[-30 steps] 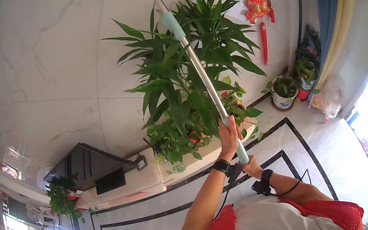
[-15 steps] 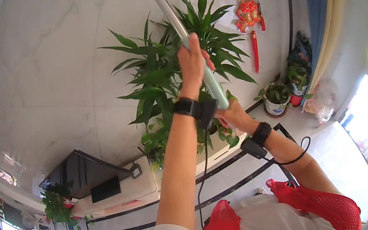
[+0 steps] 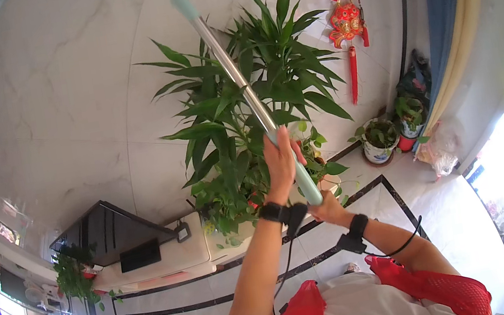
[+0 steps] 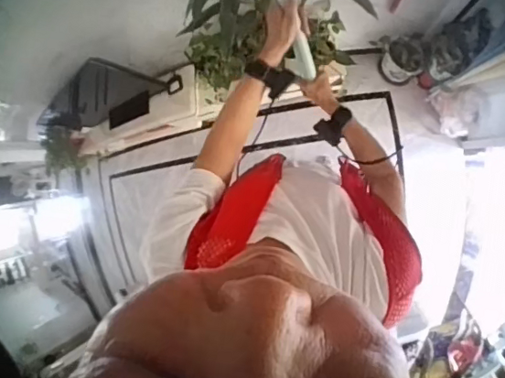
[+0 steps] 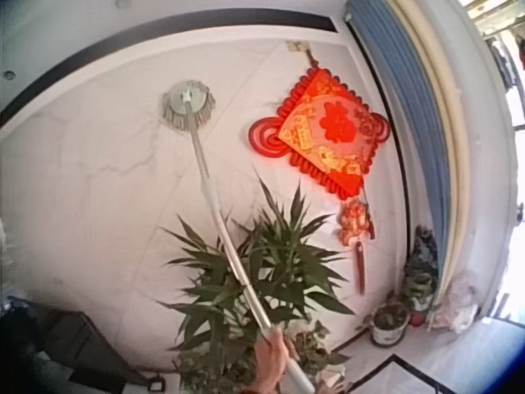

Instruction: Cleaning a marble-tiled wall in a living room using a mop.

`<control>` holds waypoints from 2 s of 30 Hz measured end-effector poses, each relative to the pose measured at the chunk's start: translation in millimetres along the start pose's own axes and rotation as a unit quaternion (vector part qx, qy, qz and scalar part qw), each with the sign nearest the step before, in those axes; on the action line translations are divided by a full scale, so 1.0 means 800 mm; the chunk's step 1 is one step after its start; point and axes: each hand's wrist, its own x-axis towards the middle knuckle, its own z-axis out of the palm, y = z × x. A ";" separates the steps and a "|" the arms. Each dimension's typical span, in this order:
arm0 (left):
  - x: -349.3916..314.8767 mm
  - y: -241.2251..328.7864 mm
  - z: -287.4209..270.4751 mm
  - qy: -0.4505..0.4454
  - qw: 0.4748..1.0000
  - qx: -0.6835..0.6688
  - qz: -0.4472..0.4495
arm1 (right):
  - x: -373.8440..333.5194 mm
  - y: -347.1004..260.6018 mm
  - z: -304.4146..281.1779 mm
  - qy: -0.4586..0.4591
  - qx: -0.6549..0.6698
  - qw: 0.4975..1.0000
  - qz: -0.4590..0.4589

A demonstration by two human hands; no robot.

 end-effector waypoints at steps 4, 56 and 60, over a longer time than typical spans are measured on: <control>-0.071 -0.051 -0.012 0.059 0.995 -0.017 -0.079 | -0.038 0.073 0.011 -0.014 -0.026 0.999 0.037; -0.100 -0.039 -0.221 0.057 0.995 -0.042 -0.075 | -0.018 0.095 0.196 -0.051 -0.054 0.997 0.031; -0.027 0.055 -0.255 0.035 0.999 -0.010 -0.011 | 0.037 0.005 0.228 -0.041 -0.046 0.998 -0.022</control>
